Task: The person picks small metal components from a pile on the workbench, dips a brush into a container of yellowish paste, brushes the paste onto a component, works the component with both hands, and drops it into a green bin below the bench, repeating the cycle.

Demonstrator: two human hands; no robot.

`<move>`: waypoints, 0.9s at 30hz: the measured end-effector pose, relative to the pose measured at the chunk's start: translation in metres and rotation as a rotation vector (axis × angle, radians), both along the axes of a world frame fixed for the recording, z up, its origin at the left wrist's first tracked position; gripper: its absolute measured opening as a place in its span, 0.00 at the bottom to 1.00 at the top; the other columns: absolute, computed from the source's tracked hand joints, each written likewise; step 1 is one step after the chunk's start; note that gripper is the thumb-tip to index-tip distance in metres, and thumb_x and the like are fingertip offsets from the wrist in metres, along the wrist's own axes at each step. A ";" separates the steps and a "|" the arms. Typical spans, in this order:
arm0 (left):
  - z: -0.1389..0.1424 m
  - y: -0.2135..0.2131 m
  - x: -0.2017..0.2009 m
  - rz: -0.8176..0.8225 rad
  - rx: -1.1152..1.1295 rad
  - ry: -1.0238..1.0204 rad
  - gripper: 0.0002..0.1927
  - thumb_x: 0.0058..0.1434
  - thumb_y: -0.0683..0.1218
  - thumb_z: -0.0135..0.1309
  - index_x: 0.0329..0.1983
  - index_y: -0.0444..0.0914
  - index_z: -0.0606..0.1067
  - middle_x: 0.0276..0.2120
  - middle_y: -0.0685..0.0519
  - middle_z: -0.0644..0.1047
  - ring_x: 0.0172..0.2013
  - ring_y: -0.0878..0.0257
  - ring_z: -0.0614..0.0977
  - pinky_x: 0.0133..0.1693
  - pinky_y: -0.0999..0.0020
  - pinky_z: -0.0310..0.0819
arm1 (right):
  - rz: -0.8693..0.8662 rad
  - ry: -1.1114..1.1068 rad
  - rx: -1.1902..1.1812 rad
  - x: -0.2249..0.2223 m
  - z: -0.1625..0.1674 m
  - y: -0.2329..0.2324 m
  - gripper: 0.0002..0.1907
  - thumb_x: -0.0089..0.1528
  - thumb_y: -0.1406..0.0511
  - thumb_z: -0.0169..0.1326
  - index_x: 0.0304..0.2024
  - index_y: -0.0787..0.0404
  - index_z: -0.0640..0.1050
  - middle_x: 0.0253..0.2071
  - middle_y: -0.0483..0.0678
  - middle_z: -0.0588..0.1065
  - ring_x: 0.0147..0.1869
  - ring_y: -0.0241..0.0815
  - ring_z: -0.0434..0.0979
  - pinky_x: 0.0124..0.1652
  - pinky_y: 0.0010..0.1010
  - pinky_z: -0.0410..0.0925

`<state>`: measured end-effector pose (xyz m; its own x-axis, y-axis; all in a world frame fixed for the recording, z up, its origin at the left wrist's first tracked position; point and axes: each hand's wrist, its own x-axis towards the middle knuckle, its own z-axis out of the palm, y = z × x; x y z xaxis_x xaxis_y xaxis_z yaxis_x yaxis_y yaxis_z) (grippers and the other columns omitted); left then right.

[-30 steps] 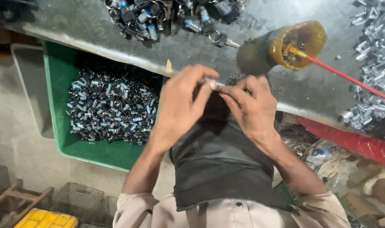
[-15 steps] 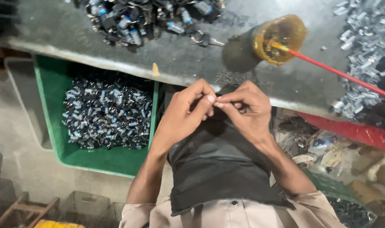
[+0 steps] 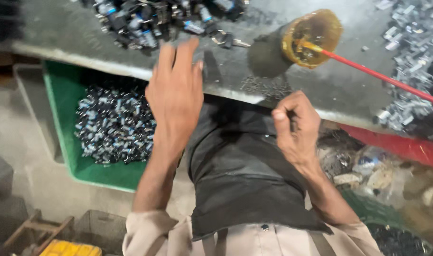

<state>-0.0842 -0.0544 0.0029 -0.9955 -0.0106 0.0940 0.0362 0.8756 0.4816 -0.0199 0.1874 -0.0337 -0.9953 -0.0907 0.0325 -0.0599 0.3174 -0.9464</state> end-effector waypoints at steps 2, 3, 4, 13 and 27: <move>-0.013 -0.009 -0.022 0.013 -0.148 0.109 0.18 0.64 0.43 0.57 0.57 0.45 0.72 0.44 0.50 0.71 0.42 0.49 0.80 0.38 0.52 0.75 | 0.029 0.004 -0.052 0.003 -0.001 0.001 0.09 0.74 0.67 0.51 0.40 0.63 0.69 0.35 0.45 0.68 0.37 0.33 0.65 0.40 0.22 0.62; -0.020 -0.011 -0.030 0.028 -0.194 0.086 0.16 0.66 0.42 0.57 0.56 0.45 0.72 0.44 0.51 0.71 0.43 0.50 0.79 0.38 0.52 0.75 | 0.028 -0.025 -0.100 0.004 -0.001 0.001 0.09 0.74 0.66 0.51 0.40 0.63 0.69 0.36 0.44 0.68 0.37 0.32 0.64 0.39 0.22 0.62; -0.027 -0.010 -0.035 0.038 -0.235 0.062 0.13 0.68 0.41 0.57 0.54 0.46 0.72 0.44 0.51 0.70 0.43 0.51 0.79 0.39 0.52 0.76 | 0.021 -0.056 -0.143 0.005 0.000 0.002 0.09 0.74 0.66 0.50 0.40 0.63 0.69 0.38 0.44 0.67 0.37 0.31 0.63 0.39 0.22 0.61; -0.006 -0.030 -0.037 -0.173 -0.123 0.254 0.09 0.70 0.43 0.58 0.50 0.42 0.72 0.47 0.50 0.71 0.46 0.50 0.77 0.46 0.58 0.74 | 0.009 -0.249 -0.269 0.008 0.005 -0.002 0.04 0.71 0.70 0.52 0.44 0.63 0.71 0.41 0.41 0.68 0.42 0.28 0.63 0.43 0.20 0.62; -0.012 0.052 0.057 0.138 1.880 -0.606 0.17 0.80 0.50 0.44 0.57 0.31 0.71 0.37 0.56 0.71 0.39 0.70 0.72 0.44 0.70 0.73 | -0.019 -0.050 -0.207 -0.014 0.023 -0.021 0.11 0.62 0.78 0.64 0.42 0.64 0.77 0.45 0.47 0.74 0.44 0.32 0.73 0.43 0.20 0.66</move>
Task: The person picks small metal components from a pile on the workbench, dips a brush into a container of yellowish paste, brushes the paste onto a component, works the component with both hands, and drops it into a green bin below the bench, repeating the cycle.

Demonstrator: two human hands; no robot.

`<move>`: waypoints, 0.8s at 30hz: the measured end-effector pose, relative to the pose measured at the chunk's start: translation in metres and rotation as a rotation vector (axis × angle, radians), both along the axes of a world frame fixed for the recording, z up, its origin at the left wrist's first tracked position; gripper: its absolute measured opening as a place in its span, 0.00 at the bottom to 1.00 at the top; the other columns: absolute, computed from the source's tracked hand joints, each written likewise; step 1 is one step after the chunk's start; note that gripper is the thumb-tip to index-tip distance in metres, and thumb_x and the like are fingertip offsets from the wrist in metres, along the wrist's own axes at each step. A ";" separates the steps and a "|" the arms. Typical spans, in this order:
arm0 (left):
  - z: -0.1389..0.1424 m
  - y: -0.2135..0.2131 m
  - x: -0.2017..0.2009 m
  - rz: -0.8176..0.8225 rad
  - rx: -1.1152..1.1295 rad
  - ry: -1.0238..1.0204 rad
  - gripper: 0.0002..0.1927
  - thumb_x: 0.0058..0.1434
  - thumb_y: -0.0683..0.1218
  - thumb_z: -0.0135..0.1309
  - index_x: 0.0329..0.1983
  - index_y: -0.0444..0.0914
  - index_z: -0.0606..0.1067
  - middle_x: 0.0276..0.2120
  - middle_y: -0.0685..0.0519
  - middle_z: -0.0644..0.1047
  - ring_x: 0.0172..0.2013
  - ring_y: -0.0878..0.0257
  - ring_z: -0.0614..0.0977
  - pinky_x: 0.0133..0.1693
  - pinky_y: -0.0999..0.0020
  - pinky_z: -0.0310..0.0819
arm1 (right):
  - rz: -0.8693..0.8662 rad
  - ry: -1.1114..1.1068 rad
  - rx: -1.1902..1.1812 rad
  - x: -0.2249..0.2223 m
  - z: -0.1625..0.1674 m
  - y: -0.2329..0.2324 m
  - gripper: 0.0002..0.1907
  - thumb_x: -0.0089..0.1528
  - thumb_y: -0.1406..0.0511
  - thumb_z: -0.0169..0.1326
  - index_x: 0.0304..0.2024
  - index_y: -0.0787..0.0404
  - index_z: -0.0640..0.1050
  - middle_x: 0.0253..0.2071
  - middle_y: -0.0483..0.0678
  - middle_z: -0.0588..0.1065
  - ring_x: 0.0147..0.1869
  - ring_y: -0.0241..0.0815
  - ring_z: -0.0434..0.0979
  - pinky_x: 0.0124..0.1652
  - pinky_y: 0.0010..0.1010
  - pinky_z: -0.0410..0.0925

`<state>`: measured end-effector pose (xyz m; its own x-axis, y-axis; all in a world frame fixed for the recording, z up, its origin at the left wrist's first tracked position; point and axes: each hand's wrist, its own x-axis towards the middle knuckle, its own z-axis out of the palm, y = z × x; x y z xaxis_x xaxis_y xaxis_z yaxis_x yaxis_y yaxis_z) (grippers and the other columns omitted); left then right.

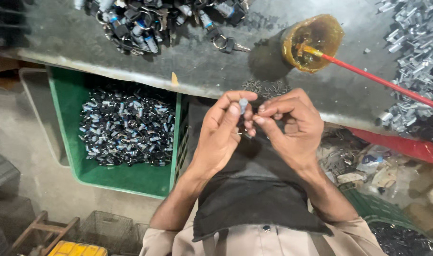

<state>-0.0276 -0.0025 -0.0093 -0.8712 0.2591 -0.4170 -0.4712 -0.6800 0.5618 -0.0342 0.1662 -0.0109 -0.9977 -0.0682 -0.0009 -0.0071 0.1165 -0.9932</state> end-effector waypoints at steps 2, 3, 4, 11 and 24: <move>-0.003 0.005 0.003 0.005 0.031 -0.095 0.16 0.73 0.48 0.46 0.59 0.35 0.68 0.38 0.55 0.73 0.36 0.69 0.74 0.39 0.70 0.73 | 0.010 0.006 -0.033 0.000 0.000 -0.002 0.11 0.62 0.79 0.64 0.42 0.64 0.77 0.46 0.47 0.74 0.47 0.33 0.76 0.44 0.20 0.67; -0.003 0.006 0.005 0.023 0.047 -0.093 0.16 0.74 0.49 0.46 0.59 0.35 0.68 0.37 0.55 0.73 0.35 0.70 0.73 0.38 0.71 0.72 | 0.009 0.003 -0.027 0.000 0.000 -0.002 0.11 0.62 0.79 0.64 0.42 0.64 0.77 0.46 0.47 0.74 0.47 0.33 0.76 0.44 0.20 0.67; -0.003 0.006 0.007 0.043 0.061 -0.091 0.16 0.76 0.49 0.46 0.60 0.35 0.68 0.36 0.55 0.72 0.34 0.70 0.72 0.36 0.71 0.72 | 0.010 0.001 -0.024 0.000 0.000 -0.003 0.11 0.62 0.79 0.64 0.42 0.65 0.77 0.46 0.48 0.74 0.48 0.33 0.76 0.44 0.20 0.67; -0.004 0.010 0.013 0.022 -0.058 -0.017 0.15 0.78 0.50 0.47 0.59 0.35 0.71 0.35 0.56 0.71 0.31 0.71 0.71 0.31 0.74 0.70 | -0.032 -0.034 -0.046 0.002 -0.002 -0.007 0.09 0.64 0.79 0.64 0.43 0.67 0.77 0.43 0.47 0.73 0.44 0.30 0.70 0.45 0.19 0.67; 0.000 0.009 0.011 -0.021 -0.027 -0.032 0.18 0.79 0.51 0.45 0.60 0.33 0.72 0.38 0.54 0.73 0.32 0.71 0.70 0.33 0.76 0.69 | 0.004 -0.074 -0.046 0.005 0.000 0.002 0.09 0.64 0.78 0.62 0.44 0.68 0.77 0.47 0.49 0.73 0.45 0.31 0.73 0.46 0.20 0.69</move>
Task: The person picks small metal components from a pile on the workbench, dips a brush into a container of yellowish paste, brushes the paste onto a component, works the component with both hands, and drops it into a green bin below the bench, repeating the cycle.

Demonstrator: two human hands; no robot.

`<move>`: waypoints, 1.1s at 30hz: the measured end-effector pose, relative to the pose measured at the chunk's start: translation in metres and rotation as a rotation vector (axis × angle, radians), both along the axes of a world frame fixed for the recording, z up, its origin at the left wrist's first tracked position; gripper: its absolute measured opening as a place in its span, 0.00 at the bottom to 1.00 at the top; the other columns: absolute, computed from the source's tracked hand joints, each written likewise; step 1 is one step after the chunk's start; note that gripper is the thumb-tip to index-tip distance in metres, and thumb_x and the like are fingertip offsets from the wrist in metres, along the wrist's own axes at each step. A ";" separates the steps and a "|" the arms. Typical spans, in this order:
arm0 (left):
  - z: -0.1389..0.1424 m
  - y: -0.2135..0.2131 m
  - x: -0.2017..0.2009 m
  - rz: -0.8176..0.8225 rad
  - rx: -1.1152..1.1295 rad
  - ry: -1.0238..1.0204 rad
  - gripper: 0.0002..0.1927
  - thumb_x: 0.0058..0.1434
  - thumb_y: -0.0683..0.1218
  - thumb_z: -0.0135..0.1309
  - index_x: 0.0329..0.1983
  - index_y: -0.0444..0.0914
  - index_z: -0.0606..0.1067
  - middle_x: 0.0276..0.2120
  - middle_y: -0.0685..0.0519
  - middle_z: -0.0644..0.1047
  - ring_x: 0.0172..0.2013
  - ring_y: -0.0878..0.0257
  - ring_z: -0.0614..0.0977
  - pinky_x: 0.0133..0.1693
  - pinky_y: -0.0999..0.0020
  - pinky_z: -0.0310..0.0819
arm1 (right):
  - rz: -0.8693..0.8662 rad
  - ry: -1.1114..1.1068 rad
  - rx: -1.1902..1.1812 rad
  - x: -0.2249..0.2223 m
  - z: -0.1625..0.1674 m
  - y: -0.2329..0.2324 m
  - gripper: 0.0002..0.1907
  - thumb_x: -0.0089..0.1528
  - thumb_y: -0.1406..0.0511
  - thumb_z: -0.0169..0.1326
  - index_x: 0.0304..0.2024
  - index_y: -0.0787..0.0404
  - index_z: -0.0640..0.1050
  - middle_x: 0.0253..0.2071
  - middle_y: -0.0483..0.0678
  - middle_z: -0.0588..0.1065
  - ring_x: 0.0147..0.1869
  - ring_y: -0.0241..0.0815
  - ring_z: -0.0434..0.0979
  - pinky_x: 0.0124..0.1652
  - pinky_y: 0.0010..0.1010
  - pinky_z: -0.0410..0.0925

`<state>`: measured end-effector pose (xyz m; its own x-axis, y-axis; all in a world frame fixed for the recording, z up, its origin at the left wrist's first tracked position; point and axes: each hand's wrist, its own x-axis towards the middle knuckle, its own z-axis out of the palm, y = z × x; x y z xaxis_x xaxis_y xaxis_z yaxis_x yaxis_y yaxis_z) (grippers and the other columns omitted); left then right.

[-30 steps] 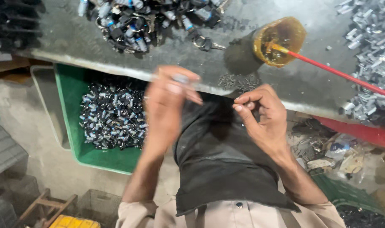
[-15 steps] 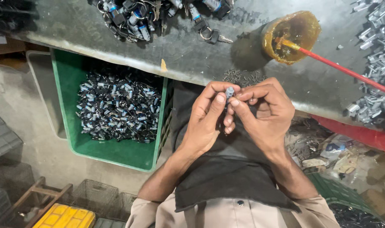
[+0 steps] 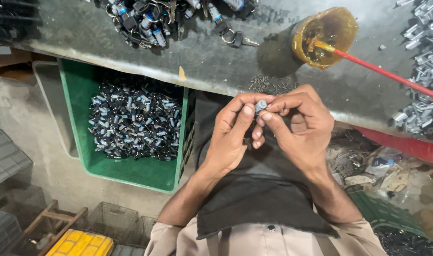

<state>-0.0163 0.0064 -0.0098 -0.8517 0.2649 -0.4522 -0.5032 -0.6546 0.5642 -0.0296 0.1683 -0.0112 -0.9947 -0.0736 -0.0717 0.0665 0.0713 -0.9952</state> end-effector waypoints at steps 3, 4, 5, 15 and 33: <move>0.000 -0.001 -0.001 -0.006 0.053 -0.022 0.18 0.79 0.50 0.45 0.61 0.32 0.73 0.37 0.55 0.72 0.32 0.72 0.69 0.32 0.76 0.67 | -0.007 -0.022 -0.120 0.003 -0.006 0.001 0.10 0.66 0.79 0.61 0.45 0.66 0.74 0.48 0.48 0.71 0.47 0.32 0.75 0.48 0.22 0.72; 0.000 -0.002 -0.001 -0.011 0.054 -0.023 0.18 0.80 0.50 0.45 0.61 0.32 0.73 0.36 0.56 0.71 0.31 0.73 0.68 0.31 0.77 0.65 | -0.009 -0.041 -0.222 0.003 -0.009 0.000 0.12 0.67 0.79 0.61 0.46 0.65 0.72 0.48 0.47 0.70 0.49 0.33 0.74 0.51 0.23 0.72; 0.001 -0.004 -0.002 -0.016 0.054 -0.024 0.18 0.81 0.50 0.45 0.62 0.32 0.74 0.35 0.57 0.70 0.30 0.73 0.67 0.30 0.77 0.63 | 0.004 -0.064 -0.302 0.003 -0.012 -0.001 0.14 0.67 0.80 0.61 0.48 0.64 0.71 0.47 0.47 0.69 0.49 0.33 0.73 0.52 0.24 0.72; 0.018 -0.014 -0.020 -0.090 -0.149 0.200 0.18 0.77 0.47 0.51 0.65 0.35 0.69 0.41 0.53 0.77 0.36 0.70 0.73 0.41 0.75 0.70 | -0.363 -0.003 -0.422 -0.012 -0.006 0.045 0.23 0.71 0.75 0.59 0.64 0.59 0.65 0.44 0.47 0.71 0.41 0.36 0.76 0.36 0.21 0.72; -0.014 0.032 -0.057 0.075 0.343 0.006 0.12 0.76 0.46 0.54 0.57 0.36 0.71 0.39 0.52 0.74 0.37 0.67 0.72 0.43 0.70 0.70 | -0.476 0.257 -0.061 -0.015 -0.014 0.091 0.13 0.80 0.68 0.61 0.52 0.76 0.75 0.39 0.57 0.77 0.39 0.48 0.83 0.39 0.32 0.78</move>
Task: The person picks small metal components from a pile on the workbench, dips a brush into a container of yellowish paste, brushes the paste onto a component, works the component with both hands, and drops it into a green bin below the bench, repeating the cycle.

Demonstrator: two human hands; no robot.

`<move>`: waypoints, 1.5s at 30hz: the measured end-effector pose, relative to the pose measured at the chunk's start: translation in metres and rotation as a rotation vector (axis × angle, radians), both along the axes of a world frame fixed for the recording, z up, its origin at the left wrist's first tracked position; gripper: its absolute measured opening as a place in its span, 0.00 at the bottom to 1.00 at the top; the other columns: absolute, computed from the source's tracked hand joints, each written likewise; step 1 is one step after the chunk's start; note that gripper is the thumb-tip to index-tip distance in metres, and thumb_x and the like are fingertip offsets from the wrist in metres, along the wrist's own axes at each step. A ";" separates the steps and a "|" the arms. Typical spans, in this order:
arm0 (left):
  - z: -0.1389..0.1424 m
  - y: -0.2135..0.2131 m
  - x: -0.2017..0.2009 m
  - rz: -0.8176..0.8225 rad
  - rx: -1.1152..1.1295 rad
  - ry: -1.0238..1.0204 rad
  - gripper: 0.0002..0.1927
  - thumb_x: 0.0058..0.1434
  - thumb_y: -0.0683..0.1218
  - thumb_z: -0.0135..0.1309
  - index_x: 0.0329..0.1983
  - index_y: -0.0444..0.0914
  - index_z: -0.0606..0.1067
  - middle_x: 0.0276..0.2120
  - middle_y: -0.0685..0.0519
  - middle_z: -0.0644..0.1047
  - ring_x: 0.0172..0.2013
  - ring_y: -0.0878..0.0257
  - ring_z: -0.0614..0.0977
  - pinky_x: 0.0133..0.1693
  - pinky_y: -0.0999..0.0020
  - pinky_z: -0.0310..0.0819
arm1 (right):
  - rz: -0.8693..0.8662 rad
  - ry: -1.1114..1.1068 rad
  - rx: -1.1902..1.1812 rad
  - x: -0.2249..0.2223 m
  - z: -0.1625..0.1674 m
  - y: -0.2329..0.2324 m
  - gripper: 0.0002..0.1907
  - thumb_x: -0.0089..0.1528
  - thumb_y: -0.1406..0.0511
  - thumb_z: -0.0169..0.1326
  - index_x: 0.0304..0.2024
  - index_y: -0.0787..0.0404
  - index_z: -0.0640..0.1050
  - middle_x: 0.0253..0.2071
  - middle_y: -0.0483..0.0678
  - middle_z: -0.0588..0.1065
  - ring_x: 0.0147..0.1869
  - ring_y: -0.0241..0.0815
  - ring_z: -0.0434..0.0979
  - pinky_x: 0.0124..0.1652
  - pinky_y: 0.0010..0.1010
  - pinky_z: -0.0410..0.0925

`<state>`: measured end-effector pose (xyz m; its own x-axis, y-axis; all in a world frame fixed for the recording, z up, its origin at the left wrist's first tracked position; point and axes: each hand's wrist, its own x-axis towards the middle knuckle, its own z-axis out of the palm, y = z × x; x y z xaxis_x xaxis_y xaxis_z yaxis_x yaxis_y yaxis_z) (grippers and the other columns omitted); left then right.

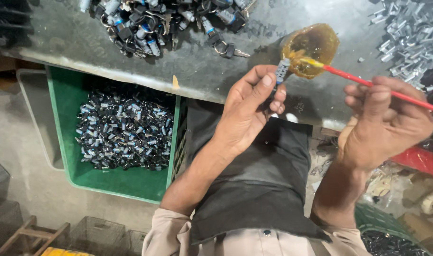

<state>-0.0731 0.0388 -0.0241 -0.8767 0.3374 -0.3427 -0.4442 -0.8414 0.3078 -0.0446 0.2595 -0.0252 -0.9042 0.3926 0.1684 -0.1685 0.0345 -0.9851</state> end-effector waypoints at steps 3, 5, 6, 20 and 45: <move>-0.004 -0.001 0.002 -0.005 0.017 -0.005 0.11 0.76 0.46 0.53 0.56 0.36 0.72 0.38 0.52 0.74 0.36 0.67 0.72 0.42 0.70 0.70 | -0.015 0.022 -0.046 -0.002 0.007 -0.002 0.13 0.81 0.68 0.61 0.51 0.76 0.74 0.37 0.56 0.74 0.37 0.47 0.82 0.37 0.31 0.76; -0.009 -0.002 0.004 -0.012 0.018 -0.008 0.11 0.75 0.46 0.53 0.56 0.37 0.72 0.38 0.52 0.74 0.36 0.68 0.72 0.42 0.70 0.70 | 0.019 0.005 -0.051 -0.003 0.012 -0.003 0.13 0.80 0.68 0.60 0.51 0.75 0.74 0.38 0.55 0.75 0.37 0.45 0.82 0.36 0.29 0.76; -0.011 -0.002 0.004 -0.014 0.021 -0.003 0.10 0.76 0.46 0.53 0.56 0.37 0.72 0.38 0.52 0.74 0.36 0.68 0.72 0.42 0.70 0.69 | 0.023 0.001 -0.006 -0.004 0.014 -0.004 0.12 0.80 0.68 0.59 0.51 0.76 0.74 0.38 0.56 0.75 0.38 0.46 0.82 0.37 0.29 0.76; 0.052 -0.166 0.033 -1.162 -2.099 0.585 0.10 0.59 0.48 0.60 0.44 0.45 0.81 0.47 0.50 0.78 0.49 0.47 0.78 0.46 0.51 0.73 | 0.629 -0.485 0.701 -0.005 0.052 -0.067 0.16 0.62 0.65 0.63 0.54 0.56 0.82 0.33 0.46 0.78 0.31 0.36 0.74 0.32 0.28 0.67; -0.009 -0.115 -0.051 0.231 -1.322 0.400 0.09 0.71 0.45 0.47 0.50 0.37 0.70 0.41 0.52 0.78 0.41 0.61 0.80 0.44 0.61 0.77 | 0.536 -0.005 0.743 -0.010 -0.005 -0.131 0.05 0.67 0.67 0.65 0.43 0.60 0.82 0.34 0.47 0.73 0.37 0.44 0.73 0.39 0.35 0.68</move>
<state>-0.1239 -0.0766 -0.0333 -0.9801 -0.1983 -0.0067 -0.0323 0.1262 0.9915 -0.0542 0.1284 -0.0301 -0.9356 -0.2871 0.2053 -0.3402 0.5783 -0.7415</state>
